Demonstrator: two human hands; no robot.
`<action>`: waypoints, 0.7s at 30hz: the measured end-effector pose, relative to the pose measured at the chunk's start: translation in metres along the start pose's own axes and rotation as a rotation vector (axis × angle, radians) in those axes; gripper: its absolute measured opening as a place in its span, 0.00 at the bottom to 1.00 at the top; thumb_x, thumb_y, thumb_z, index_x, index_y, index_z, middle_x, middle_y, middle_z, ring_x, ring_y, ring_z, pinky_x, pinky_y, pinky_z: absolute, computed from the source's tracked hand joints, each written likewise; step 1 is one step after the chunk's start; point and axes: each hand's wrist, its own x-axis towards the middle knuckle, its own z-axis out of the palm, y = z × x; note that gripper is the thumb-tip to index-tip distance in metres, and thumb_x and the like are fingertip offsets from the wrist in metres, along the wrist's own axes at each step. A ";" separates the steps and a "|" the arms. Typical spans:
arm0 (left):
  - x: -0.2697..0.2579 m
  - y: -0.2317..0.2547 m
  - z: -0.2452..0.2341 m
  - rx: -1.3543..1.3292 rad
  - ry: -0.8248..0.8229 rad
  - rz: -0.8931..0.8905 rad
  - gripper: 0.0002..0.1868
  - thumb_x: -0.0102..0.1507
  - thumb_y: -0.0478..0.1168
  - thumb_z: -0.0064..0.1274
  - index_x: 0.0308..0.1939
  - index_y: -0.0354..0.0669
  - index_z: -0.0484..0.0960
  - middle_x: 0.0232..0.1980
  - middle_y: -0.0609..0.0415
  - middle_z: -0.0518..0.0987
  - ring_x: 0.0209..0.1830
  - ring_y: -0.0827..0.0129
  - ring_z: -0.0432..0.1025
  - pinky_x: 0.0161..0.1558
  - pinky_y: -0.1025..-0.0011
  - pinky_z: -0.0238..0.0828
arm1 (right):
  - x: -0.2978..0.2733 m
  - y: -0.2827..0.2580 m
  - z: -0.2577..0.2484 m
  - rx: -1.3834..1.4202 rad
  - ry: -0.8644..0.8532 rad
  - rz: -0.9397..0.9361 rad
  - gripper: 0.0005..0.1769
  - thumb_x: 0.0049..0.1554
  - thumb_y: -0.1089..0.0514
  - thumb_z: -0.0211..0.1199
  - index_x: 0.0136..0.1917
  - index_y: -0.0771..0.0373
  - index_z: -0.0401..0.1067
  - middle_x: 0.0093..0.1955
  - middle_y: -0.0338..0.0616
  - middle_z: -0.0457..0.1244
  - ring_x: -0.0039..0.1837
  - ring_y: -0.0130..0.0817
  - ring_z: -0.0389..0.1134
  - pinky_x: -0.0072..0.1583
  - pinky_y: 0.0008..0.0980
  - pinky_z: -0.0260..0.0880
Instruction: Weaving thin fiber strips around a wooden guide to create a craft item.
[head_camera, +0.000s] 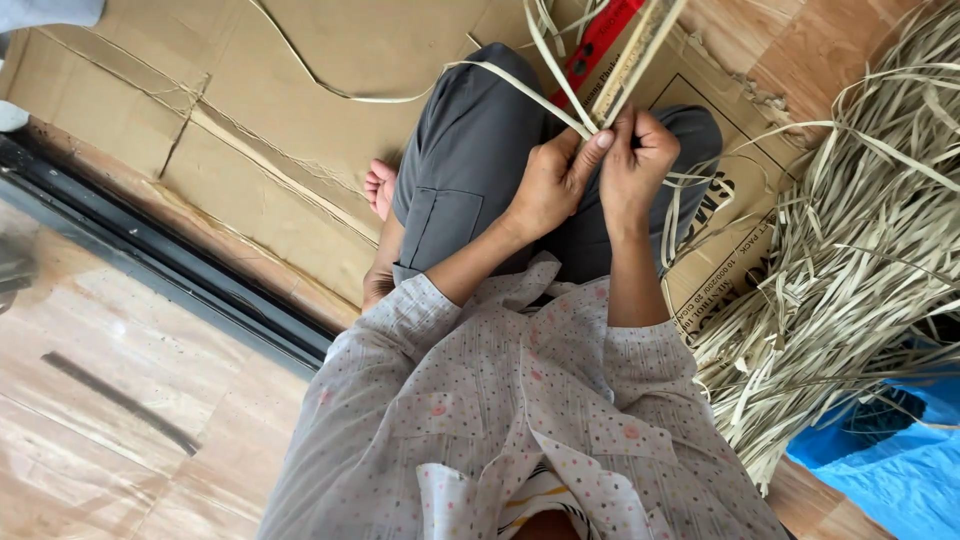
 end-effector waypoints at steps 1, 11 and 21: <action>0.001 -0.002 0.001 0.097 0.022 0.076 0.20 0.68 0.48 0.46 0.30 0.33 0.76 0.20 0.58 0.71 0.17 0.78 0.60 0.20 0.74 0.61 | 0.000 0.002 0.001 0.044 0.015 0.014 0.21 0.69 0.63 0.54 0.33 0.73 0.67 0.29 0.37 0.57 0.33 0.21 0.47 0.37 0.25 0.51; -0.002 -0.006 0.012 0.078 0.058 0.128 0.27 0.67 0.55 0.50 0.19 0.42 0.70 0.11 0.47 0.67 0.14 0.71 0.65 0.21 0.73 0.61 | 0.004 0.062 -0.008 0.150 0.126 -0.074 0.29 0.68 0.61 0.60 0.25 0.63 0.62 0.22 0.35 0.53 0.35 0.18 0.48 0.36 0.27 0.53; -0.010 -0.017 0.005 -0.488 -0.163 -0.095 0.31 0.72 0.55 0.40 0.15 0.51 0.64 0.10 0.64 0.56 0.08 0.83 0.53 0.11 0.84 0.52 | 0.019 0.063 -0.026 -0.075 0.184 -0.232 0.31 0.60 0.75 0.66 0.20 0.63 0.58 0.18 0.37 0.46 0.27 0.20 0.46 0.33 0.29 0.48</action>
